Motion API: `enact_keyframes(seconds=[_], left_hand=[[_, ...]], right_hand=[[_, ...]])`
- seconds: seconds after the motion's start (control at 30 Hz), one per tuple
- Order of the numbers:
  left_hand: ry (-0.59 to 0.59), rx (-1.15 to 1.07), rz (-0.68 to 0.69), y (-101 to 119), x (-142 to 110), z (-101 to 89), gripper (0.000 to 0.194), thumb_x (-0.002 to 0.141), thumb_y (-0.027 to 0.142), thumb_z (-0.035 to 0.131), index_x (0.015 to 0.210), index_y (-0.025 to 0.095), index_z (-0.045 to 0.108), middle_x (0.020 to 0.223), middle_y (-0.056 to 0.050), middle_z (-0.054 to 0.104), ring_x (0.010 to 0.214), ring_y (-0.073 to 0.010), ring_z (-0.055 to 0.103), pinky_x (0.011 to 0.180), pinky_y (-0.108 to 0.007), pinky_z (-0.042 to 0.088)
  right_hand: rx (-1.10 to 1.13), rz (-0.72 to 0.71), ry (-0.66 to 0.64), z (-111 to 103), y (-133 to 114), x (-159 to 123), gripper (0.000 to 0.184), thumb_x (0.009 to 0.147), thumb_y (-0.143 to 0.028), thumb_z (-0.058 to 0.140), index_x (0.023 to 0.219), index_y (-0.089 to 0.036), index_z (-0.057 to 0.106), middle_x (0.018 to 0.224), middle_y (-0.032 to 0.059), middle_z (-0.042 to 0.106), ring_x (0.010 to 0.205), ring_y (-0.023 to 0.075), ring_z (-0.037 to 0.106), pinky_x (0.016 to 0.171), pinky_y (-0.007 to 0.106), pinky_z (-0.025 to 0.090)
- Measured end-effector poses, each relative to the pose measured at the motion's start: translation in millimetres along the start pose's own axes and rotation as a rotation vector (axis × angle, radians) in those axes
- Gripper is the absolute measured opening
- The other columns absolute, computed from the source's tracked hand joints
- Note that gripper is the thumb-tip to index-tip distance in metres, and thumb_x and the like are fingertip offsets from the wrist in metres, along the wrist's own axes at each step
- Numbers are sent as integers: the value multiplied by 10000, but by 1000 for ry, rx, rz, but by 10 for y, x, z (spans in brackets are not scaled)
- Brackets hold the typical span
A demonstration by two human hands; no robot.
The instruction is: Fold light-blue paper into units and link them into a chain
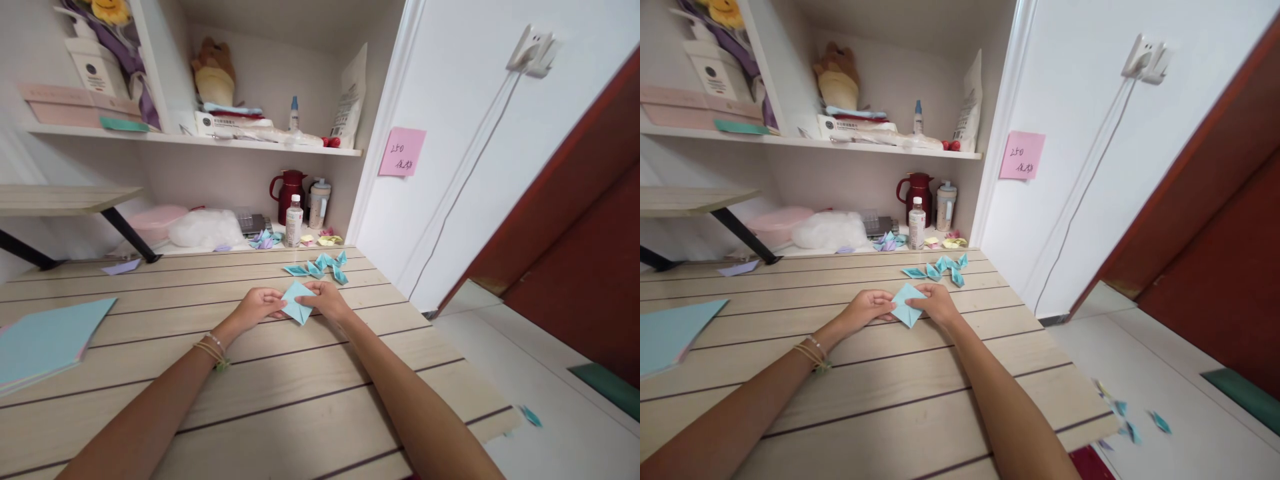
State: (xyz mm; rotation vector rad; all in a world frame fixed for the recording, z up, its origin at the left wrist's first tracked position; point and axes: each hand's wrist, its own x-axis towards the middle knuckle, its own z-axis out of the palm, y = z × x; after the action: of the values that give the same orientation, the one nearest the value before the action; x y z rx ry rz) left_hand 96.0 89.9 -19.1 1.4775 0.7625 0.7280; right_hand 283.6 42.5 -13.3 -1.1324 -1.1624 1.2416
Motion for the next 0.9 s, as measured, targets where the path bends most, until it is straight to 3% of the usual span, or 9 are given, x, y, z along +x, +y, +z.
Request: enact_keyframes(seconds=[0.17,0.37,0.57,0.73,0.9], left_hand=[[34,20,-8,-12,-7,-9,319,610,354,721,784,106,622,631,-87,697,596,-178,668,575,-264,531],[25,23,30,31,-17,13,274,623,347,706,725,112,608,657,-67,681,599,-166,649,605,-282,514],[58,-4,167,42,-14,57,228,614,288,716,750,143,603,692,-1,633,625,-113,588,559,-195,445],[107,-8,130,43,-12,31,198,615,290,711,623,137,585,581,25,561,512,-80,507,462,-170,391],[145,-91,108,58,12,-11,213,606,309,709,604,133,589,565,15,577,511,-101,538,497,-208,452]], right_hand=[[2,-41,59,14,17,20,417,469,-218,781,852,-149,633,659,4,655,575,150,590,566,264,460],[-57,-19,-2,98,16,-37,381,451,-250,789,791,-144,654,678,-6,639,604,138,565,580,245,430],[34,91,-137,252,8,-96,326,436,-198,774,734,-141,654,635,-21,619,580,120,545,574,231,415],[-27,113,-115,264,28,-98,310,435,-161,760,726,-141,656,641,-17,628,596,126,550,574,231,421],[68,82,-90,227,29,-81,332,452,-199,765,763,-151,657,709,6,658,638,149,584,587,251,444]])
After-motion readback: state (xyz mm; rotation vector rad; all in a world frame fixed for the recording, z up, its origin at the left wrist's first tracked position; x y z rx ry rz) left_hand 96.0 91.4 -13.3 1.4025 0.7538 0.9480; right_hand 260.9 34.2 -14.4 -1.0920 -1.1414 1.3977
